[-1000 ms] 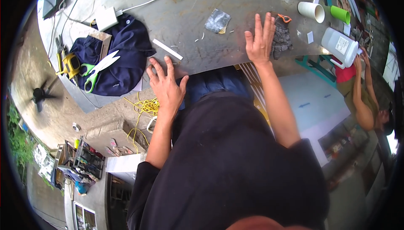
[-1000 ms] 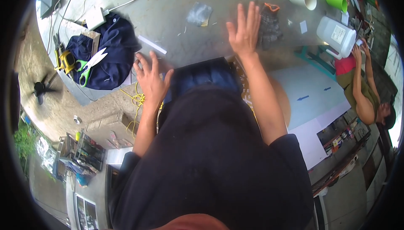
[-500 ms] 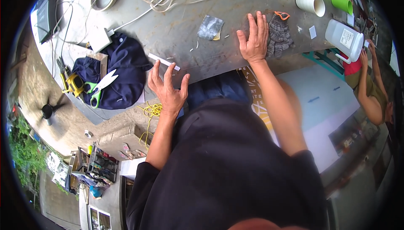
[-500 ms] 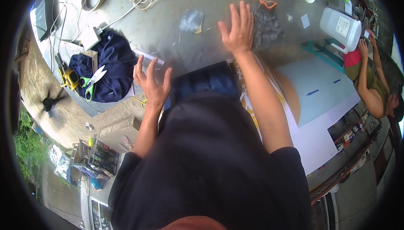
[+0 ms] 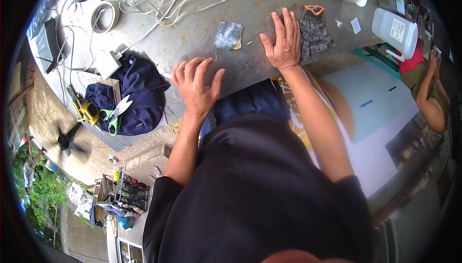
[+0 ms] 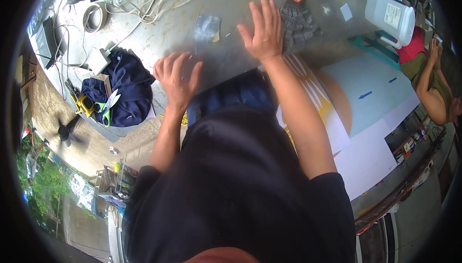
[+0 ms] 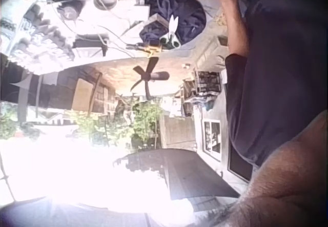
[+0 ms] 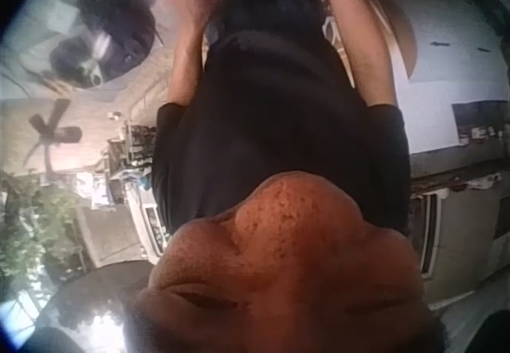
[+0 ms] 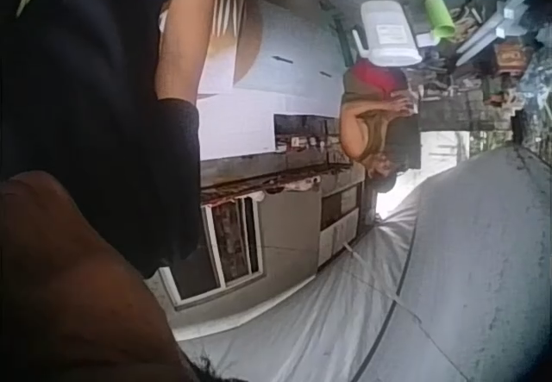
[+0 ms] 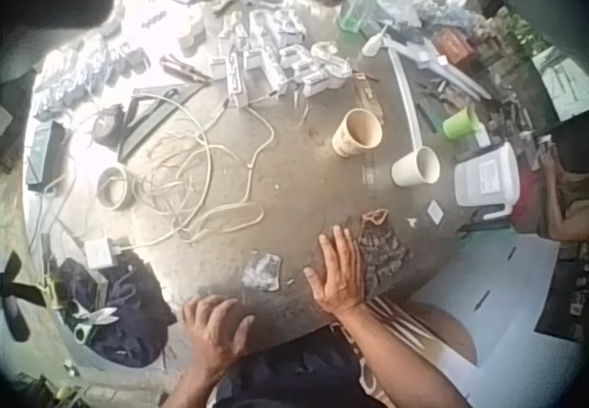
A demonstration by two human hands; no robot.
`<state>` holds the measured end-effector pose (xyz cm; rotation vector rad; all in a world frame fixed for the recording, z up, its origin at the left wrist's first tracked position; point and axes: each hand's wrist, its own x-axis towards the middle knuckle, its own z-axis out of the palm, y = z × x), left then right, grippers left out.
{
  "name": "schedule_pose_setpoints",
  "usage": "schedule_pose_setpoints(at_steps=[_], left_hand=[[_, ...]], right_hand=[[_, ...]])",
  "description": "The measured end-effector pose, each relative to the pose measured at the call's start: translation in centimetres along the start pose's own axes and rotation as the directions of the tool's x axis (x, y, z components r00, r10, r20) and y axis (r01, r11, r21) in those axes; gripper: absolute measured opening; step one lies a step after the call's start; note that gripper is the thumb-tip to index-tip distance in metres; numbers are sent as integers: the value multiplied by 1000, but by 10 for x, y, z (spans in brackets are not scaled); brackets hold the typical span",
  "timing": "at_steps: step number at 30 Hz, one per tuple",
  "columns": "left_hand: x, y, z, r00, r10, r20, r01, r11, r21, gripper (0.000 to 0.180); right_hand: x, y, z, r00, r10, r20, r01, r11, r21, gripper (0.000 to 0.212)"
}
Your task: Manually assembling and preparing components for lighted signs at a workshop table.
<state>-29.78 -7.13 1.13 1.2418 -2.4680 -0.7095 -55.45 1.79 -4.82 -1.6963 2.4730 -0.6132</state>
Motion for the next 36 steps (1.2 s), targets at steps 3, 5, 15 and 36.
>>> schedule_pose_setpoints(at_steps=[3, 5, 15, 36], left_hand=[[31, 20, 16, 1000, 5, -15, -7, 997, -75, 49], [48, 33, 23, 1000, 14, -20, -16, 998, -68, 56], [55, 31, 39, 999, -15, 41, 15, 1000, 11, 51], [64, 20, 33, 975, -204, 91, 223, 861, -457, 42]], right_hand=[[-1, 1, 1, 1000, 16, 8, -16, 1000, -5, 66], [-2, 0, -1, 1000, 27, 7, -27, 1000, -8, 66], [2, -2, -2, 999, 47, 27, -47, 999, 11, 67], [3, -2, -9, 998, 59, 22, -59, 998, 3, 70]])
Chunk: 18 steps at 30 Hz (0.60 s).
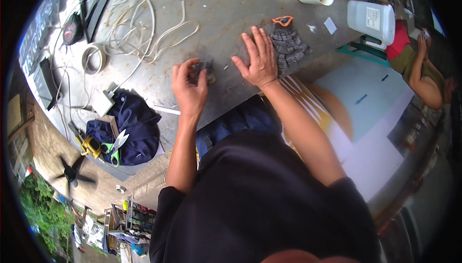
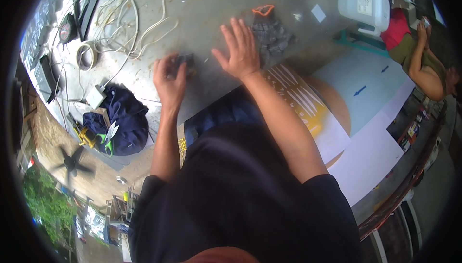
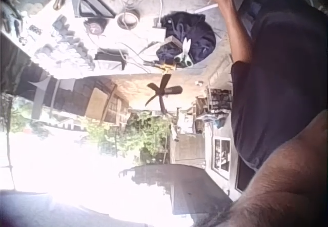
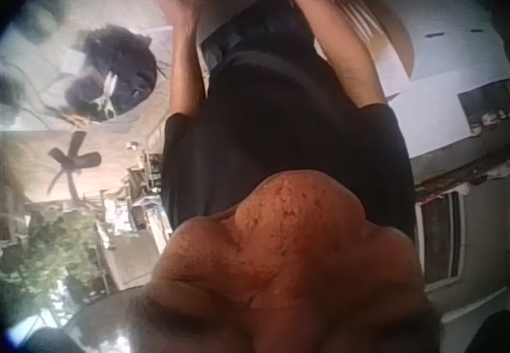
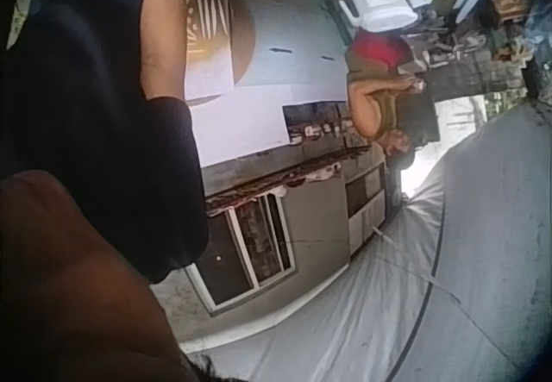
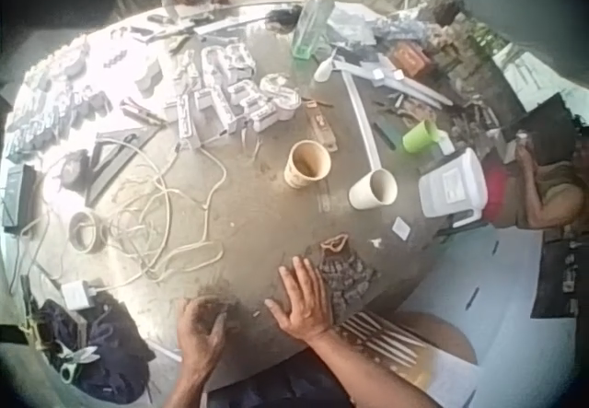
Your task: Manually assembling and preparing components for lighted signs at a workshop table.
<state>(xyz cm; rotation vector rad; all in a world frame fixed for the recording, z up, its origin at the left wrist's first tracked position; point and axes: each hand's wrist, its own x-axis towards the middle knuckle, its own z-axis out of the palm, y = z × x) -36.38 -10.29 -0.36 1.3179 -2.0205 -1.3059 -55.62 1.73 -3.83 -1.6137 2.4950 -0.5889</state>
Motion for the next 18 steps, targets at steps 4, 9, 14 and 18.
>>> schedule_pose_setpoints(at_steps=[4, 9, 14, 18], left_hand=[[-9, -12, -6, 968, -247, 37, 242, 894, -378, 28], [9, -7, -17, 971, -223, 84, 234, 824, -516, 29], [51, -14, -50, 978, -172, -116, 89, 854, -512, 25], [78, -32, -84, 907, -152, -394, -50, 888, -457, 37]], right_hand=[[2, -3, 1, 1000, -10, -10, 10, 999, 38, 69], [-3, 4, 1, 1000, 15, 22, -15, 1000, 21, 73], [-5, 0, 1, 999, 36, 35, -37, 999, 26, 75], [-4, -3, 2, 998, 49, 35, -51, 997, 57, 75]])
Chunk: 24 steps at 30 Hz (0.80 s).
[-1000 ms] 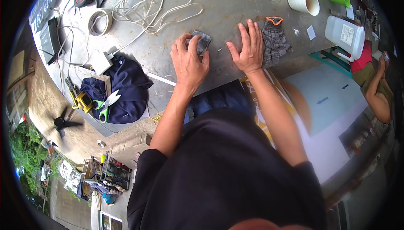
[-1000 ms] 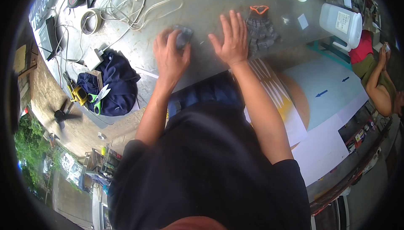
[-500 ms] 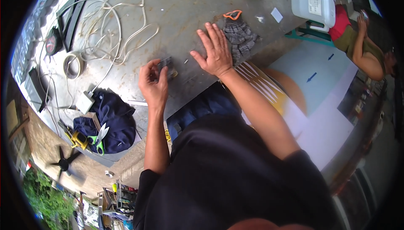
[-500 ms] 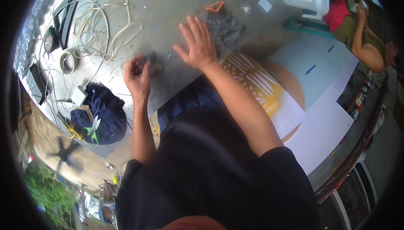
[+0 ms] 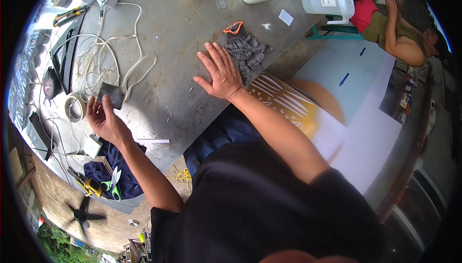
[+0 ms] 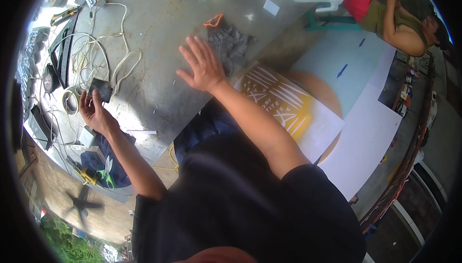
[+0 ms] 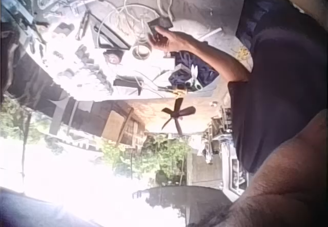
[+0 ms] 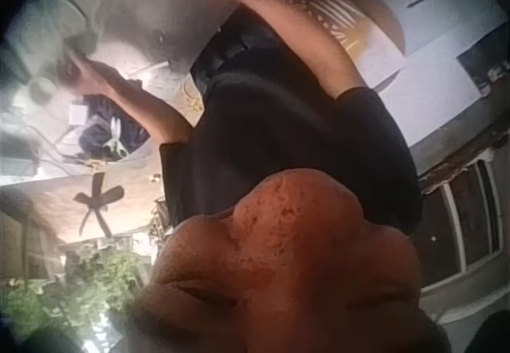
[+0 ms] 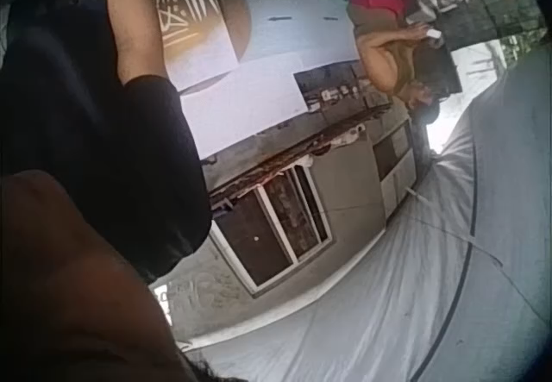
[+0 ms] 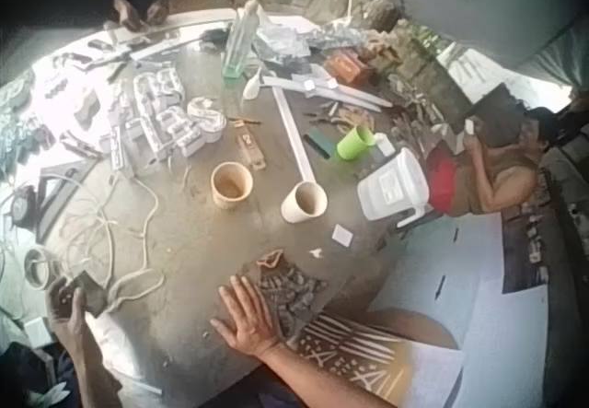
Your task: Manually assembling and preparing components for lighted signs at a workshop table.
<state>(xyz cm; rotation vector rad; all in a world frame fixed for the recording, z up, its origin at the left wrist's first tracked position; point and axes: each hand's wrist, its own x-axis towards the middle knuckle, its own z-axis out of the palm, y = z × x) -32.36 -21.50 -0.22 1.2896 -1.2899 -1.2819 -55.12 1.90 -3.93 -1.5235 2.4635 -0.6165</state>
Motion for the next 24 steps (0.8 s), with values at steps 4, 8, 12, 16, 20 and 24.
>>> schedule_pose_setpoints(at_steps=[4, 8, 12, 16, 20, 24], left_hand=[[-13, 8, 1, 990, 74, -119, -22, 922, 387, 66], [-53, 0, 1, 969, 245, 18, -210, 792, 573, 66], [-72, -13, 13, 917, 295, 268, -391, 794, 466, 28], [-61, -22, 29, 785, 443, 432, -618, 595, 514, 23], [-43, -39, 31, 732, 521, 440, -648, 332, 685, 33], [-41, -59, 32, 814, 465, 348, -540, 383, 750, 60]], right_hand=[[0, 4, -2, 1000, -1, -17, 1, 1000, -8, 70], [1, 3, -3, 1000, 1, -8, -1, 1000, 6, 70], [-1, 5, 0, 1000, -2, -10, 3, 1000, 15, 76], [-2, 6, -2, 1000, 15, 9, -15, 1000, 22, 74], [-1, 5, -3, 1000, 8, 16, -9, 999, 45, 74], [-4, 12, -12, 993, -59, -105, 76, 983, 169, 61]])
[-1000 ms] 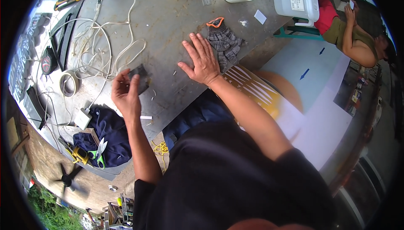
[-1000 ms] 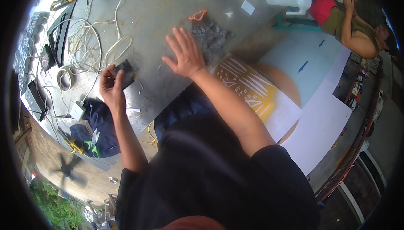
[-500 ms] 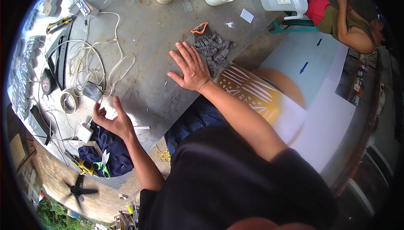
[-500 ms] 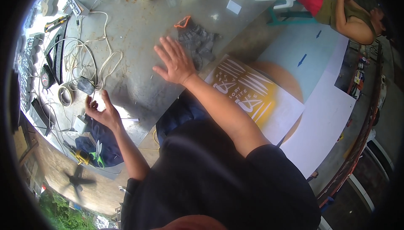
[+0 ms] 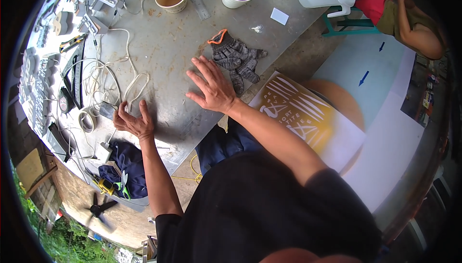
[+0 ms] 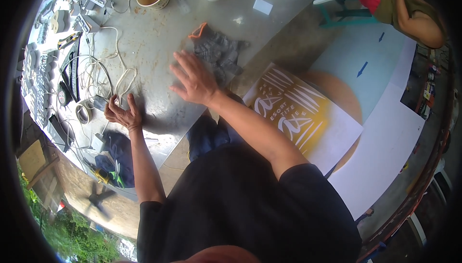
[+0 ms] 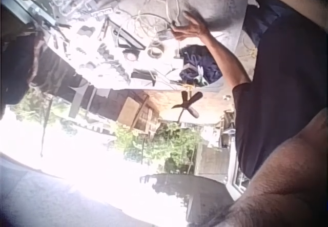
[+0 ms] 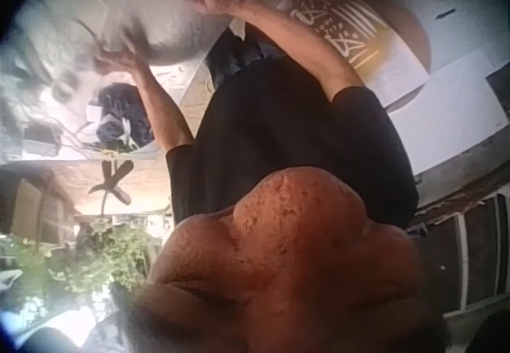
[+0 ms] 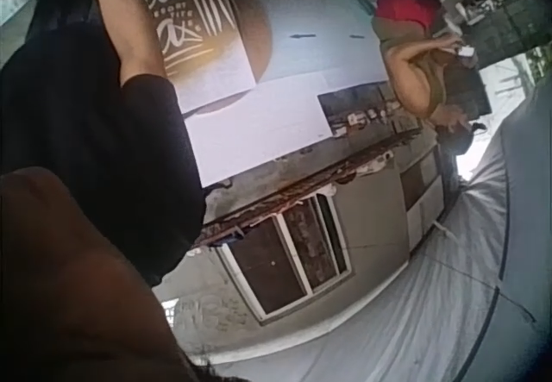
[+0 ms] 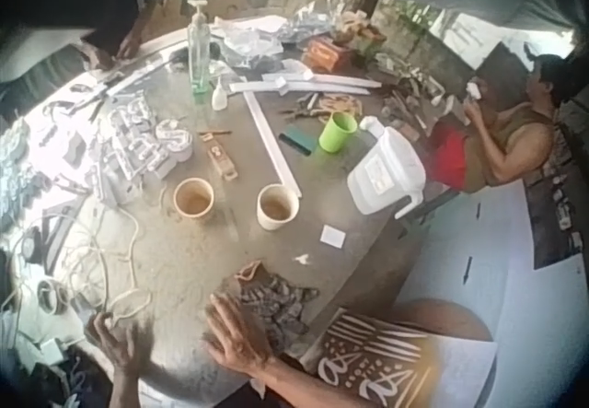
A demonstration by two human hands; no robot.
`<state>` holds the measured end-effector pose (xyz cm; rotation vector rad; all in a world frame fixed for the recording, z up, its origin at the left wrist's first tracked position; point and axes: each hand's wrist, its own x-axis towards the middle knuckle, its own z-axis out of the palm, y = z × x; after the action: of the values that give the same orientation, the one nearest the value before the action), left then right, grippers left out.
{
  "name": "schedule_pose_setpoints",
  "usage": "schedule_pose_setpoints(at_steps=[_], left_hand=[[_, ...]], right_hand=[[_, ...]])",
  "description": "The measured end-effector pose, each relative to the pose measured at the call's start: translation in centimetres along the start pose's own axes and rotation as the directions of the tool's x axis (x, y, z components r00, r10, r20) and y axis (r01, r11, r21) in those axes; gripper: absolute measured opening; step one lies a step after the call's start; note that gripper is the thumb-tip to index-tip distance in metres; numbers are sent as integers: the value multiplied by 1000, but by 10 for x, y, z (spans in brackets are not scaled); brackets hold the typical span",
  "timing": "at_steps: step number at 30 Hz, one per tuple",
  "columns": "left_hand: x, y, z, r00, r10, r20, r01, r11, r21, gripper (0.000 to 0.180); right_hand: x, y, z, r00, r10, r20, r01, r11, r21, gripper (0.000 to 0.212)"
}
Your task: Manually assembling and preparing components for lighted signs at a workshop table.
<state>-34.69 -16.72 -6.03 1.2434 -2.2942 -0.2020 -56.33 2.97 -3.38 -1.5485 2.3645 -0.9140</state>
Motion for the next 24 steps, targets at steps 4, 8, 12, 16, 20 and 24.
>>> schedule_pose_setpoints(at_steps=[4, 8, 12, 16, 20, 24], left_hand=[[0, -7, 4, 998, -37, 47, 36, 999, 35, 74], [0, -11, 3, 993, -70, 92, 65, 997, 50, 81], [3, 1, 3, 994, -71, 81, 64, 995, 82, 79], [7, 7, 0, 991, -86, 101, 81, 995, 53, 83], [5, 6, -1, 984, -115, 134, 103, 990, 92, 87], [3, 6, -6, 985, -115, 126, 102, 989, 110, 87]], right_hand=[[-1, -2, -52, 953, -135, -271, 160, 984, 73, 44], [18, 76, -113, 891, 266, -369, -300, 953, -37, 45], [15, 179, -139, 905, 198, -376, -337, 874, -350, 50], [19, 211, -148, 961, 149, -232, -241, 864, -443, 49], [12, 209, -145, 966, 191, -173, -246, 882, -402, 46], [18, 208, -152, 948, 279, -157, -318, 874, -367, 32]])
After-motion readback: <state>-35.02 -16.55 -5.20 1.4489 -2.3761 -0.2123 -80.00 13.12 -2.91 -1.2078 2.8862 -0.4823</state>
